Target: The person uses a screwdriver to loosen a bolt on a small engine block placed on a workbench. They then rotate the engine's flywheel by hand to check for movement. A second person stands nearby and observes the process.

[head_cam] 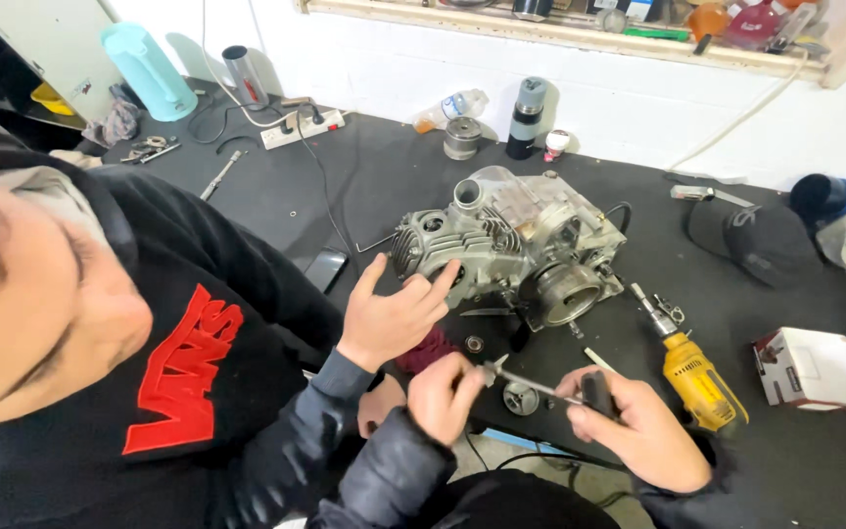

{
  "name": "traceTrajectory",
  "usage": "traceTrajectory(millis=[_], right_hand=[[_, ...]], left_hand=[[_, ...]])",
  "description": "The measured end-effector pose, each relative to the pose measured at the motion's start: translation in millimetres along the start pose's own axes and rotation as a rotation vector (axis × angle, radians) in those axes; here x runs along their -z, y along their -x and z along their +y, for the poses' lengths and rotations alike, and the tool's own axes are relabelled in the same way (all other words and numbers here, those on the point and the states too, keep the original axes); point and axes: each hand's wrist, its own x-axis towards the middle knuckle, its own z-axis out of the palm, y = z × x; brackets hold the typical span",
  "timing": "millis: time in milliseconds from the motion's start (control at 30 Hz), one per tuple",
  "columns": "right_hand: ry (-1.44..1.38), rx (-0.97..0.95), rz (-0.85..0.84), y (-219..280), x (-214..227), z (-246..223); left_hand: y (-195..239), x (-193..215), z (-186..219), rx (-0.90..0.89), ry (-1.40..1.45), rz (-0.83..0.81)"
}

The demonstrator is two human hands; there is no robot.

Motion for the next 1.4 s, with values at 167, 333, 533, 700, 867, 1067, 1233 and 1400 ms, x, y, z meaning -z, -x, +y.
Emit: traceTrajectory(millis=[167,333,533,700,867,1067,1233,1400], right_hand=[[-0.304,0.000,-0.105,-0.1,-7.6,12.8],[-0.766,0.160,-0.171,-20.9,-23.2,16.1],[0.148,0.468,0.024,-37.3,-47.2,38.1],[-0.029,0.353,0.048,-51.7,-39.8,52.6],[0.060,0.219,0.217,-70.3,-16.9,56.8],[0.115,0.251,0.255,-88.1,-17.2,55.8],[0.301,0.379,0.313,-93.6,-23.6,31.2],[0.464,0.461,0.406,-96.6,-29.4,20.3]], left_hand=[[5.0,1.9,56.8,-0.453,-0.302,-0.045],[24.7,-30.2,9.9,-0.154,-0.100,-0.233],[29.7,-56.4,9.4,0.020,-0.079,-0.081],[35.4,-63.0,-12.8,-0.058,-0.271,-0.127],[45.9,-47.2,-19.6,0.133,-0.189,-0.216],[53.4,-34.1,-23.1,0.170,-0.173,-0.197],[55.3,-29.7,-14.9,0.199,-0.149,-0.204],[57.2,-27.7,-12.1,0.193,-0.184,-0.203]])
